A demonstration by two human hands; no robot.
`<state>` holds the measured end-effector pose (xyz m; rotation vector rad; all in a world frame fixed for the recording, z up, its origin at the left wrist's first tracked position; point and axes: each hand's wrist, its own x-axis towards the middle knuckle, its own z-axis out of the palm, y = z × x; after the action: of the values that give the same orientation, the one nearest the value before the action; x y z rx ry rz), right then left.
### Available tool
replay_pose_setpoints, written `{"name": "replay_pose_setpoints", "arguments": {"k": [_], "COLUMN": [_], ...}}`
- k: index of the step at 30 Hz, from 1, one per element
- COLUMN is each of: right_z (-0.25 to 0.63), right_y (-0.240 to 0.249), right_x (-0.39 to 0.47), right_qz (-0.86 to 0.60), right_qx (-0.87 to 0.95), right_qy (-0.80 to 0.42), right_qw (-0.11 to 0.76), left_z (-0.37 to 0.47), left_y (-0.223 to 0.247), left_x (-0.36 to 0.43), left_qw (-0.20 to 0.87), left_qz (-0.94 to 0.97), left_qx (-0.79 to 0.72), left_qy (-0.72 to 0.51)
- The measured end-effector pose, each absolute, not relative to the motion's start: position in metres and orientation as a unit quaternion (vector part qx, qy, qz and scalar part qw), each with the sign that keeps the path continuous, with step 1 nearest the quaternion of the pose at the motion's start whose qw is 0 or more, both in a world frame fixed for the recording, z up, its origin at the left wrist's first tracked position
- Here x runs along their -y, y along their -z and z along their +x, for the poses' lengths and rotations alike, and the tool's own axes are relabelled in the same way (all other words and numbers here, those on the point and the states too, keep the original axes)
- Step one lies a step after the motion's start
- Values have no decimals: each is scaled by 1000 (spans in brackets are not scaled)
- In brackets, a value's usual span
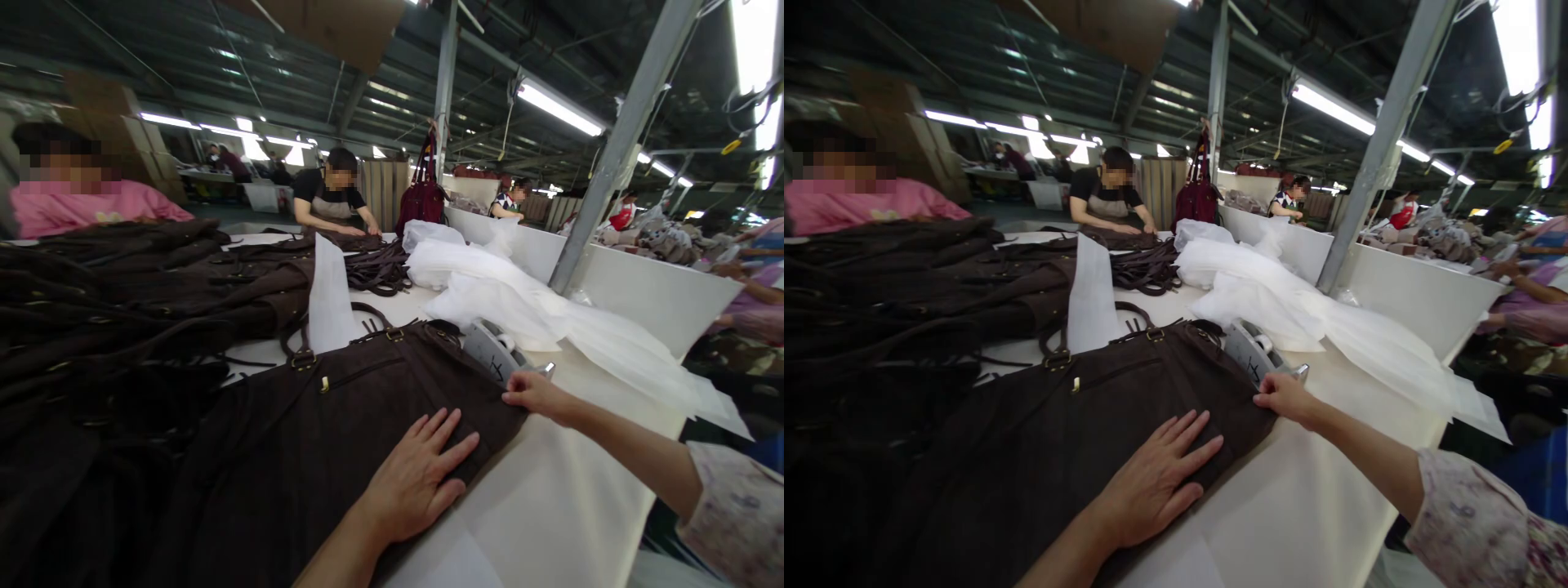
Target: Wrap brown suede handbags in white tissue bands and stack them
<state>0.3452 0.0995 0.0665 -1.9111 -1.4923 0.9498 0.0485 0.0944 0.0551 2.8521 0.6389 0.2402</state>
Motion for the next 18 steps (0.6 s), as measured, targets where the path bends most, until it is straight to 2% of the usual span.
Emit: {"name": "replay_pose_setpoints", "arguments": {"k": [4, 6, 10, 15, 18], "right_z": [347, 347, 344, 341, 341], "right_y": [-91, -101, -94, -63, -49], "right_x": [-110, -115, -118, -106, -95], "right_qz": [-703, -703, -703, -708, -697], "right_qx": [526, 513, 484, 457, 531], "right_qy": [-439, -456, -465, -417, -339], "right_qw": [192, 186, 235, 342, 341], "left_z": [50, 50, 49, 48, 47], "left_y": [-52, -51, -50, -51, -54], "left_x": [-97, -97, -96, -96, -92], "left_qw": [90, 86, 91, 105, 114], "left_qz": [968, 969, 967, 966, 965], "left_qx": [-217, -215, -217, -215, -217], "left_qy": [-90, -90, -95, -101, -92]}}
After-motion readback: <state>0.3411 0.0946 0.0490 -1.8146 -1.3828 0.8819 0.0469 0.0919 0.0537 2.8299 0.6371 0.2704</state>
